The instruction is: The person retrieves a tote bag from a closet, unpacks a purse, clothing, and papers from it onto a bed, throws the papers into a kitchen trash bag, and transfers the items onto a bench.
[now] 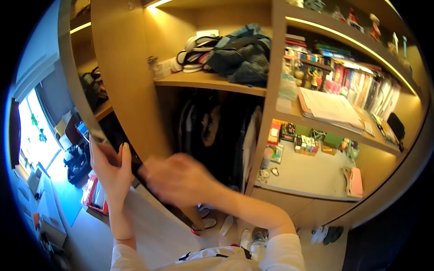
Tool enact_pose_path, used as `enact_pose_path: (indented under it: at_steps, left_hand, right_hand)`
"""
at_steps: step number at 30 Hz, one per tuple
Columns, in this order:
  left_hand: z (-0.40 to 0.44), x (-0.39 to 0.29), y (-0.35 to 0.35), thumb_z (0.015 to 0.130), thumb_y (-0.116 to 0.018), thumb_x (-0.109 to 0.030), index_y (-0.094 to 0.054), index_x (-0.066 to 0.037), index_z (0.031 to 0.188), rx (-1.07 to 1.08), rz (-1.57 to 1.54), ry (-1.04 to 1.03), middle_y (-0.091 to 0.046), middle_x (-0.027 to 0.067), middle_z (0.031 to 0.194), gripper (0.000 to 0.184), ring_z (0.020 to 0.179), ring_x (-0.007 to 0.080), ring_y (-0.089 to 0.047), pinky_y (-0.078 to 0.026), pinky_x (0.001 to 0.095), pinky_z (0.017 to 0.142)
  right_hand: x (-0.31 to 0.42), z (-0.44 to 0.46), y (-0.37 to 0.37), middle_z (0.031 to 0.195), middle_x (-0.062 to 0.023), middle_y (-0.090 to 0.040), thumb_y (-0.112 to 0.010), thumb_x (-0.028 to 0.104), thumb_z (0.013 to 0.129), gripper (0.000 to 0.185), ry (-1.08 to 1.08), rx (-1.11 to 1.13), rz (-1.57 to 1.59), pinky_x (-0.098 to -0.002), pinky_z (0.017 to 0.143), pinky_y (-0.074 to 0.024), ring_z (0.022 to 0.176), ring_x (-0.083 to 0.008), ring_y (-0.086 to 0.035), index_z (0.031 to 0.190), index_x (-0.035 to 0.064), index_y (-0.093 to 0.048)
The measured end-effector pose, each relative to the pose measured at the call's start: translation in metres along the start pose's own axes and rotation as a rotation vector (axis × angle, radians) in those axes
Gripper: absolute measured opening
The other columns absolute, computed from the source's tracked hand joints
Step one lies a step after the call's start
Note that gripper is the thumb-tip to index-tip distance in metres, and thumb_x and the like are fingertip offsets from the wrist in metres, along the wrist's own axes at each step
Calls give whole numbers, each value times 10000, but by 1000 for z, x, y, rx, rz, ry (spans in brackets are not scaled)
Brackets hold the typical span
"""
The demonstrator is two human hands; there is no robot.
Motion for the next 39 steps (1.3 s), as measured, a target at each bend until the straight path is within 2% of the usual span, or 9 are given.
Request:
enact_pose_path:
  at_steps: [4,6,7,11,15,17,18,28,39]
  left_hand:
    - [14,34,33,801,-657,-45,-169,43,1417,-20,22,132,-500,52,774,791,634,99,-448,-376,224,563]
    - [5,74,36,836,-626,-40,-99,-5,1450,-127,-90,126,-478,109,1193,810,977,138,-509,-449,220,754]
    - [0,91,39,860,-596,-31,-66,-24,1462,-172,-167,176,-189,135,1484,802,1322,191,-285,-382,274,979]
    - [-3,123,60,863,-585,-45,-81,7,1458,-230,-227,248,-133,168,1515,782,1380,238,-187,-204,355,1101]
    - [-4,135,78,836,-602,-96,-124,20,1453,-259,-89,240,-159,160,1509,789,1369,245,-208,-186,375,1105]
    - [-3,128,82,804,-628,-152,-150,-3,1457,-292,-70,312,-187,159,1497,822,1346,257,-249,-285,410,1058]
    - [-4,130,82,804,-628,-152,-150,-3,1457,-288,-63,325,-187,159,1497,822,1346,257,-249,-285,410,1058]
    - [-11,124,88,837,-599,-130,-248,41,1425,-479,-22,300,-300,156,1456,706,1310,240,-324,-250,351,1077]
    - [-18,155,107,850,-571,-125,-250,6,1436,-423,-115,169,-275,156,1477,681,1333,248,-305,-238,385,1096]
  right_hand:
    - [-177,36,53,983,-110,-610,-700,134,698,385,-471,-210,-337,-397,833,-476,966,-317,-569,1052,39,-585]
    - [-273,15,57,1311,-230,-376,-795,332,660,865,-820,55,-691,-453,895,-458,1186,-421,-401,1366,153,-329]
    - [-317,4,58,1455,-226,-177,-837,431,572,1052,-955,119,-684,-520,971,-399,1285,-488,-274,1421,274,-236]
    - [-410,-3,29,1521,-81,197,-886,467,434,1219,-1032,532,-869,-746,898,-324,1391,-427,-35,1422,439,-173]
    - [-474,-1,21,1451,-143,-325,-843,402,551,849,-876,357,-852,-593,930,-418,1315,-389,-324,1306,302,-470]
    - [-488,2,21,1066,-150,-642,-815,342,614,564,-858,291,-734,-453,882,-473,1071,-357,-567,1127,205,-626]
    - [-482,13,28,853,-150,-672,-789,358,656,417,-762,193,-807,-410,808,-495,870,-360,-634,1018,179,-686]
    - [-500,30,61,946,-142,-679,-683,476,744,409,-813,126,-778,-432,763,-504,891,-344,-640,1047,201,-694]
    - [-525,58,123,806,-137,-678,-661,417,776,238,-901,-540,-978,-485,664,-478,803,-370,-636,875,205,-706]
Point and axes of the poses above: each hand's wrist, its own z-axis towards the middle knuckle, its own y-axis out of the back of the hand, x = y × z, the point moved 5 cm from there along z, towards the middle knuckle
